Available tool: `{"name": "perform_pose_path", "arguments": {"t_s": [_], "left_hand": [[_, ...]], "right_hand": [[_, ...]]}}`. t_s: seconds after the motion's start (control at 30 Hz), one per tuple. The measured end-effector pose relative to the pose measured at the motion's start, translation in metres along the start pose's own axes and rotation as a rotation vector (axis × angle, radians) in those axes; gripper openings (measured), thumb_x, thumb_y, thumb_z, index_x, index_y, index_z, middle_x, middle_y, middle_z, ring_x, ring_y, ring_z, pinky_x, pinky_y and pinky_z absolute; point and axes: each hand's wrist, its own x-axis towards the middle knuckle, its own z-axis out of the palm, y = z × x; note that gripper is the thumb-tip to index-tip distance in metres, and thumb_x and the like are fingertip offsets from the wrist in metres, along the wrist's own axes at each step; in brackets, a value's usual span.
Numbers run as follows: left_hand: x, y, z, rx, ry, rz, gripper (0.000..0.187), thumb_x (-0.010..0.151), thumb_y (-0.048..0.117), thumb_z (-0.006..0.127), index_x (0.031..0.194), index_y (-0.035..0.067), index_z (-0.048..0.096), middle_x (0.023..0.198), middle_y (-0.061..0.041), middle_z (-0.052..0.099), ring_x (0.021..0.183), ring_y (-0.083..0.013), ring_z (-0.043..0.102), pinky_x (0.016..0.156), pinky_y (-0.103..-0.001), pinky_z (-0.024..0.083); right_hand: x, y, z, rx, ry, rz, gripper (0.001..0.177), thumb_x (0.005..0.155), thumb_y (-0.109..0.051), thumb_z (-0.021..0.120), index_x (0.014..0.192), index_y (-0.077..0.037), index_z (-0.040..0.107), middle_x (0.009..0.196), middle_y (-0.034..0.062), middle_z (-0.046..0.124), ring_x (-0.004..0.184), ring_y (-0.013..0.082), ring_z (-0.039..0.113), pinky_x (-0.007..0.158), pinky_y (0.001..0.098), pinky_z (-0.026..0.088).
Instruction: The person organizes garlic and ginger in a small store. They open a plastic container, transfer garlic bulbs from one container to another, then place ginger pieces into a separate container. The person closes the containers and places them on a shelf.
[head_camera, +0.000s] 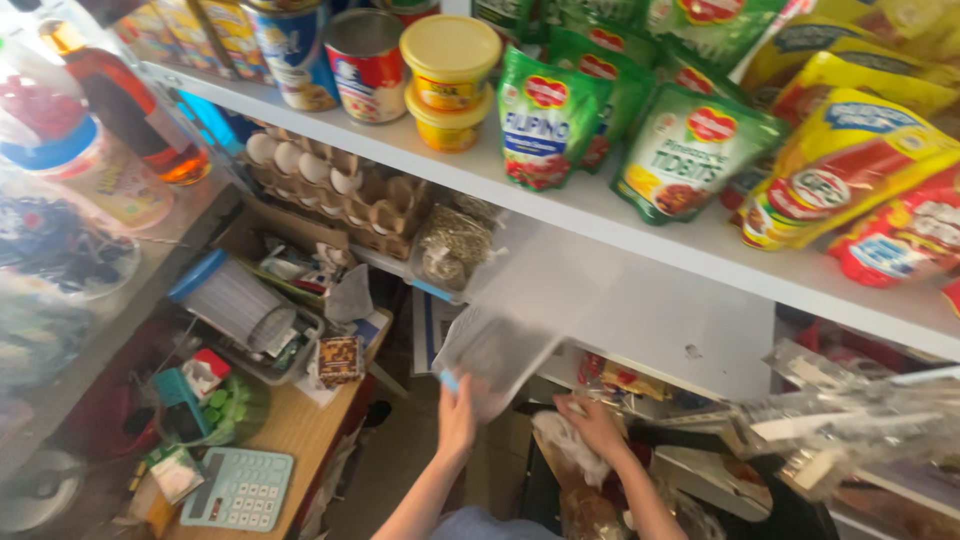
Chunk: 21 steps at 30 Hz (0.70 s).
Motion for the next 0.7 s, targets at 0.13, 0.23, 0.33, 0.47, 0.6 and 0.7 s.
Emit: {"name": "perform_pose_path", "arguments": {"t_s": [0.13,0.23,0.33,0.47,0.6,0.7], "left_hand": [[0.067,0.002,0.094,-0.107,0.007,-0.110,0.048,0.100,0.029,0.062,0.136,0.008,0.038,0.121,-0.012,0.059,0.106,-0.0251,0.061,0.071,-0.036,0.061],[0.104,-0.004,0.127,-0.252,0.084,-0.149,0.054,0.094,0.022,0.066,0.132,0.008,0.031,0.127,-0.009,0.051,0.109,-0.0249,0.061,0.078,-0.046,0.066],[0.138,-0.010,0.135,-0.287,0.154,-0.201,0.050,0.094,0.023,0.066,0.129,0.006,0.036,0.125,-0.012,0.052,0.103,-0.0266,0.063,0.078,-0.049,0.066],[0.163,-0.013,0.134,-0.449,0.052,-0.229,0.042,0.099,0.032,0.066,0.119,-0.001,0.050,0.104,-0.011,0.059,0.085,-0.0264,0.065,0.070,-0.047,0.063],[0.143,-0.019,0.098,-0.570,0.019,-0.229,0.042,0.103,0.040,0.066,0.113,0.000,0.056,0.086,-0.006,0.057,0.073,-0.0216,0.063,0.067,-0.038,0.058],[0.097,-0.037,0.051,-0.461,-0.006,-0.138,0.035,0.100,0.027,0.073,0.124,0.008,0.056,0.091,-0.007,0.057,0.076,-0.0166,0.059,0.063,-0.032,0.048]], "right_hand": [[-0.071,0.046,-0.019,0.139,0.086,0.179,0.036,0.092,-0.031,0.070,0.113,-0.003,0.079,0.115,0.0071,0.082,0.110,0.0143,0.071,0.099,0.0287,0.049],[-0.103,0.065,-0.027,0.233,0.143,0.191,0.036,0.093,-0.030,0.070,0.115,-0.003,0.080,0.115,0.0092,0.083,0.111,0.0159,0.070,0.099,0.0283,0.048],[-0.120,0.070,-0.034,0.288,0.154,0.239,0.038,0.092,-0.032,0.069,0.116,-0.005,0.079,0.118,0.0064,0.081,0.112,0.0142,0.071,0.098,0.0287,0.049],[-0.101,0.045,-0.049,0.296,0.125,0.244,0.040,0.091,-0.034,0.070,0.119,-0.007,0.079,0.119,0.0066,0.080,0.111,0.0155,0.068,0.099,0.0294,0.049],[-0.045,-0.009,-0.078,0.075,0.210,-0.023,0.045,0.086,-0.039,0.076,0.119,-0.009,0.077,0.118,0.0076,0.079,0.112,0.0179,0.070,0.099,0.0308,0.050],[0.012,-0.051,-0.095,-0.002,0.402,-0.246,0.048,0.081,-0.039,0.084,0.114,-0.006,0.073,0.124,0.0080,0.074,0.117,0.0220,0.066,0.102,0.0381,0.048]]}}
